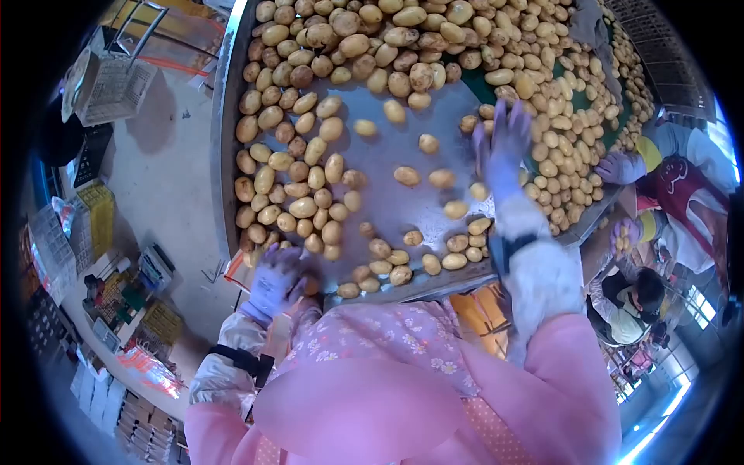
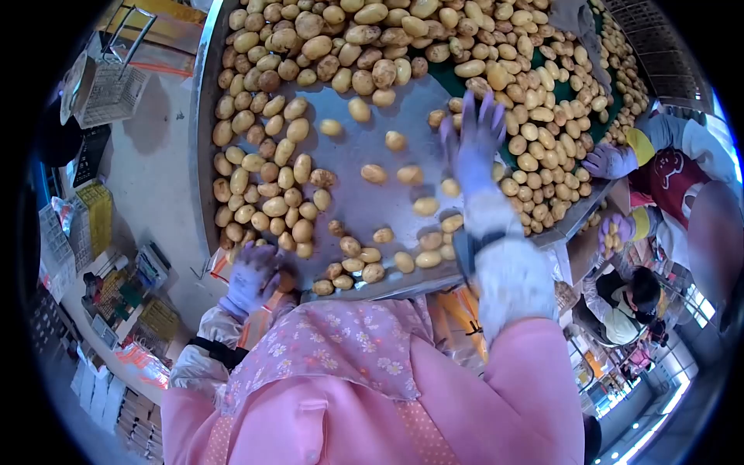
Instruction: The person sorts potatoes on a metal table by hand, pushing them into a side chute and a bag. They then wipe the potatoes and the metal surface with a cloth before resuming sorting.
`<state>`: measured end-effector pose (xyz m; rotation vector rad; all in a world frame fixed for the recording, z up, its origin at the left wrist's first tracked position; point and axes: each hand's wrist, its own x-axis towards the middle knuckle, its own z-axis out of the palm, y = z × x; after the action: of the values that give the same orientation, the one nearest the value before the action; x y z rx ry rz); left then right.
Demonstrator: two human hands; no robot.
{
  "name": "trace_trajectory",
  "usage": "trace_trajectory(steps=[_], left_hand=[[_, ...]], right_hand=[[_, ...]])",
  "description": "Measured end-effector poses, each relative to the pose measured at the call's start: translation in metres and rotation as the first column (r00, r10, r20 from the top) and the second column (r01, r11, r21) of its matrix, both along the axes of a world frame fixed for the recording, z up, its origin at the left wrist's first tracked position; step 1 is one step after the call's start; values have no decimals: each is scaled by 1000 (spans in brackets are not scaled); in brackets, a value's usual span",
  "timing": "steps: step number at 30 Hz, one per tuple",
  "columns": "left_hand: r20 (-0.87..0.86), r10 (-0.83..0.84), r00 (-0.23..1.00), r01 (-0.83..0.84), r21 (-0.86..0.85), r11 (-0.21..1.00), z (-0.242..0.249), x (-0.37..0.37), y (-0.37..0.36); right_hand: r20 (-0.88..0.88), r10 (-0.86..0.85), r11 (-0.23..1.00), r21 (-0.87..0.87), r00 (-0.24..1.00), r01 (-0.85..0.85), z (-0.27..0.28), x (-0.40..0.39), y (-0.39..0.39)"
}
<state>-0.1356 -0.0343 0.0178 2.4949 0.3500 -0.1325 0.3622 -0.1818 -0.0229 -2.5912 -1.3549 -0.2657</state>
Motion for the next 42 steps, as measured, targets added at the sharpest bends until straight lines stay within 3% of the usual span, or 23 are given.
trace_trajectory(steps=[2,3,4,5,6,8,10,12,14,16,22,24,26,29,31,32,34,35,37,38,39,41,42], left_hand=[[136,271,953,-281,65,957,-3,22,16],[226,352,908,-389,147,909,-1,54,31],[287,423,859,-479,161,863,0,86,47],[352,488,799,-567,168,807,0,120,65],[406,472,783,-558,122,821,1,154,86],[465,452,761,-542,74,837,-8,194,113],[142,531,836,-539,31,841,-21,205,117],[134,465,875,-481,144,865,-22,192,109],[194,328,925,-376,328,867,-31,166,97],[209,327,922,-383,348,856,-32,151,78],[-73,435,898,-400,283,872,-23,134,55],[-130,463,877,-430,219,876,-23,133,60],[-195,508,839,-502,82,861,-20,134,74],[-178,604,777,-624,-85,777,-21,127,83],[135,690,711,-691,-47,721,-17,117,77],[149,710,688,-685,-187,704,-1,120,61],[-109,727,677,-651,-550,523,8,122,11],[-112,724,680,-650,-549,526,12,127,-22],[329,312,891,-232,-262,937,15,131,-80],[281,386,879,-256,-405,878,9,121,-94],[285,388,876,-256,-408,877,3,106,-93],[77,-135,988,129,71,989,-2,72,-71],[78,-121,990,116,74,991,-2,52,-65]], right_hand=[[217,-197,969,-101,956,223,10,12,79],[122,-284,944,-138,951,300,18,10,120],[-397,-37,962,234,917,140,-22,19,144],[-164,-117,989,67,980,129,10,-15,164],[-129,-66,997,39,989,71,10,-41,170],[-292,95,990,-70,952,-120,19,-75,151],[-359,335,933,-5,871,-360,25,-91,97],[-327,343,902,-148,881,-406,38,-92,36],[-356,68,900,-381,932,-211,42,-88,-24],[-241,-60,913,-407,969,-44,30,-79,-94],[-115,-151,940,-326,982,106,52,-132,-157],[-168,-13,970,-242,986,-28,67,-163,-141],[-569,132,977,-64,812,-203,48,-189,-130],[-600,183,979,36,779,-202,49,-231,-97],[-713,93,993,14,695,-118,39,-243,-81],[-713,91,994,18,695,-112,44,-244,-67],[-974,59,946,124,220,298,55,-252,-47],[-974,56,945,122,218,303,46,-267,-41],[-854,278,779,-68,-440,624,21,-293,-35],[-728,332,768,-160,-599,620,22,-289,-47],[-727,306,786,-172,-615,594,23,-274,-67],[-715,246,773,-262,-654,578,23,-228,-108],[-835,-184,637,-503,-518,584,48,-205,-84]])
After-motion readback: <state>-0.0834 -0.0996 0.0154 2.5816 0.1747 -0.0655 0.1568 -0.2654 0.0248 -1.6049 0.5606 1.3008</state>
